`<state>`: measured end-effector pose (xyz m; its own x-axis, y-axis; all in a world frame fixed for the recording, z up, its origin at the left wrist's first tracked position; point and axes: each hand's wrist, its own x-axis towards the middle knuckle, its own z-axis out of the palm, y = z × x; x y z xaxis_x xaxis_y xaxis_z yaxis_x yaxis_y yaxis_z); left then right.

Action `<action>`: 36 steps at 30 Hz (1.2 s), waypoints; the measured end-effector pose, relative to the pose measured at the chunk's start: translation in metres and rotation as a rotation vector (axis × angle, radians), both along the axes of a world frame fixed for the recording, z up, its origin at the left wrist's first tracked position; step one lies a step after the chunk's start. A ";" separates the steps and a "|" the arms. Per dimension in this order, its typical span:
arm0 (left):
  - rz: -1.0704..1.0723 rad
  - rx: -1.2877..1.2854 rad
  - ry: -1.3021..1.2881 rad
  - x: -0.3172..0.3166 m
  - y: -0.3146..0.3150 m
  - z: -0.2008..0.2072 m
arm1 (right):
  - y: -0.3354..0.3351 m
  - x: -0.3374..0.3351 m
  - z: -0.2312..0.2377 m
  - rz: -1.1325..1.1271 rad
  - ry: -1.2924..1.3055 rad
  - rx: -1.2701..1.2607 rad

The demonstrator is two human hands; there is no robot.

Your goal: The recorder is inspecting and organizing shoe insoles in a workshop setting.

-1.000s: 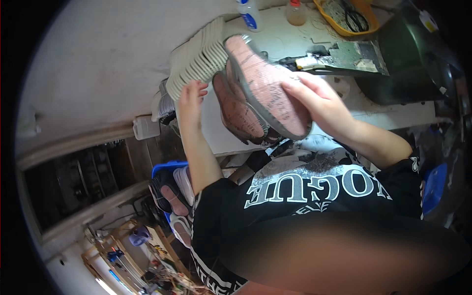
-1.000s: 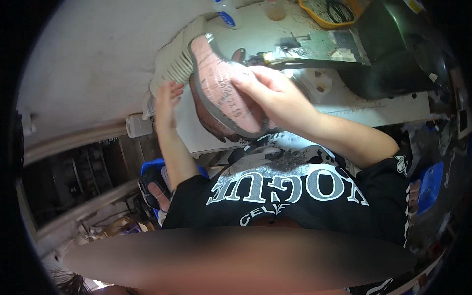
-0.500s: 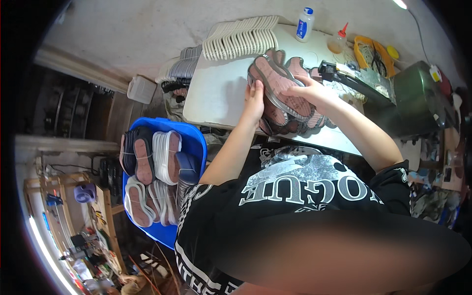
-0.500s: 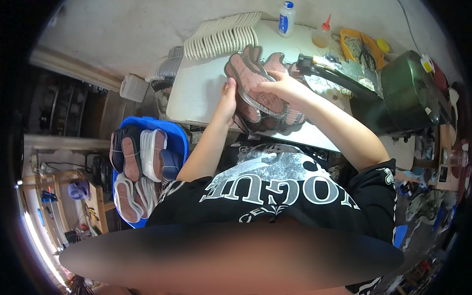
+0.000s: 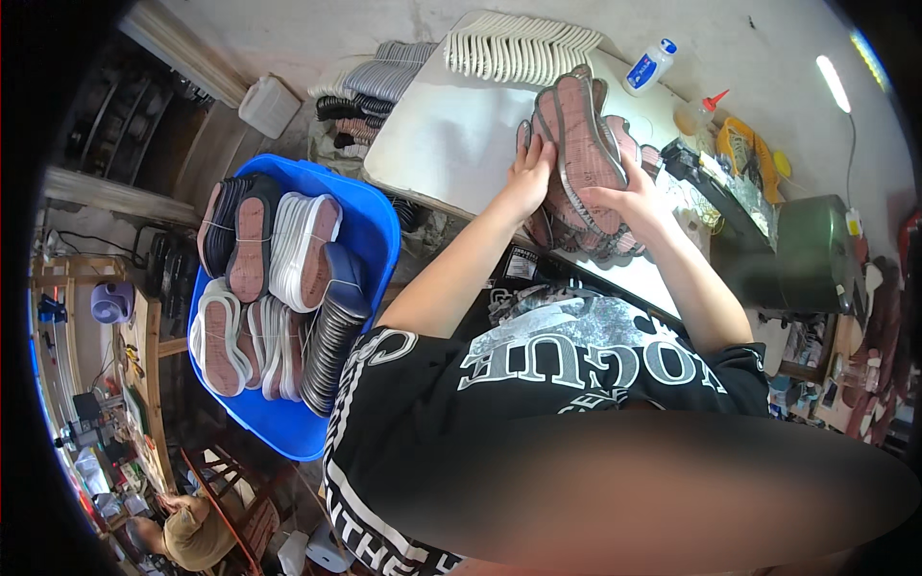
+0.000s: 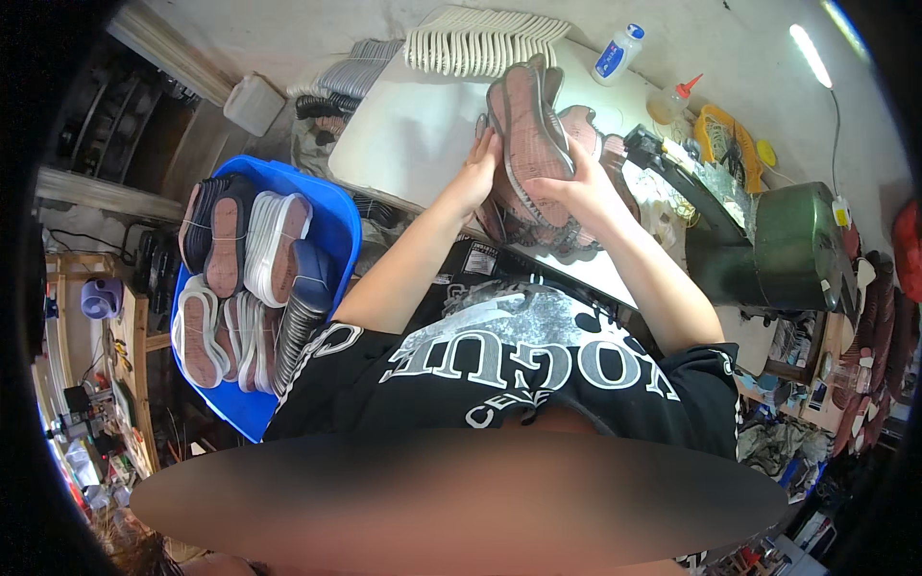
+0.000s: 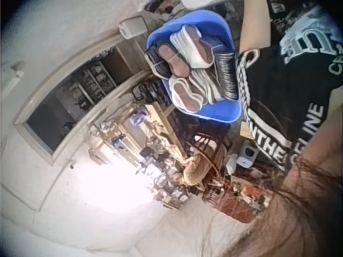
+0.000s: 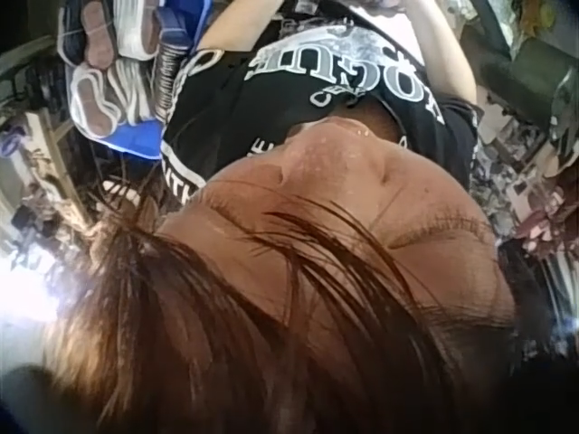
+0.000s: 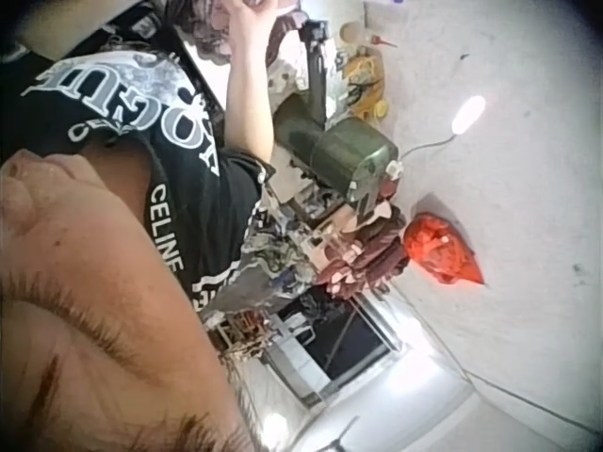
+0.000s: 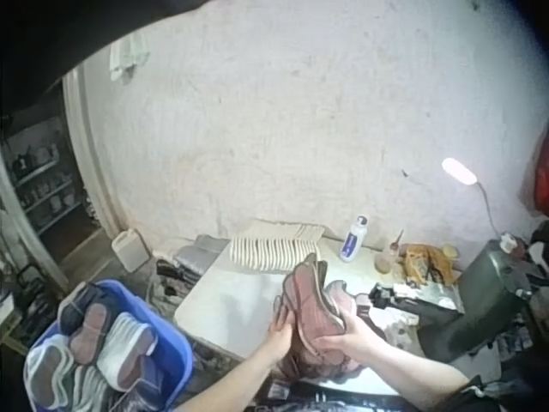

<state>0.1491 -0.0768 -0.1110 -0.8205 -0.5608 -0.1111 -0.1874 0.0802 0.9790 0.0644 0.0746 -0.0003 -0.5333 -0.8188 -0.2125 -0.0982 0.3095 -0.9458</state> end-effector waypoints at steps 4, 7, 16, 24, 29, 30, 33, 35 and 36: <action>0.111 -0.087 -0.108 0.007 0.016 -0.008 | 0.020 -0.016 0.007 -0.153 -0.212 -0.115; 0.094 -0.141 0.110 0.016 0.021 -0.023 | 0.032 -0.025 0.003 -0.230 -0.135 -0.076; 0.093 -0.252 0.054 0.030 0.030 -0.002 | 0.040 -0.033 0.024 -0.344 -0.173 -0.219; -0.093 -0.520 -0.243 0.023 0.027 0.038 | 0.023 -0.020 0.010 -0.250 -0.073 -0.094; -0.076 -0.448 -0.257 0.023 0.013 0.050 | 0.017 -0.013 0.014 -0.294 -0.103 -0.151; -0.077 -0.488 -0.277 0.028 0.006 0.046 | 0.016 -0.012 0.015 -0.289 -0.105 -0.153; 0.038 -0.535 -0.250 0.045 -0.011 0.046 | 0.009 -0.011 0.018 -0.321 -0.199 -0.213; 0.110 -0.579 -0.203 0.054 -0.019 0.048 | 0.003 -0.014 0.021 -0.268 -0.073 -0.255; 0.157 -0.611 -0.196 0.057 -0.023 0.056 | -0.004 -0.009 0.029 -0.255 -0.094 -0.272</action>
<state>0.2065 -0.0999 -0.0554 -0.7208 -0.6816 0.1262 -0.4124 0.5679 0.7123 0.0555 0.0705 0.0284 -0.7157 -0.6956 -0.0632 0.0407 0.0488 -0.9980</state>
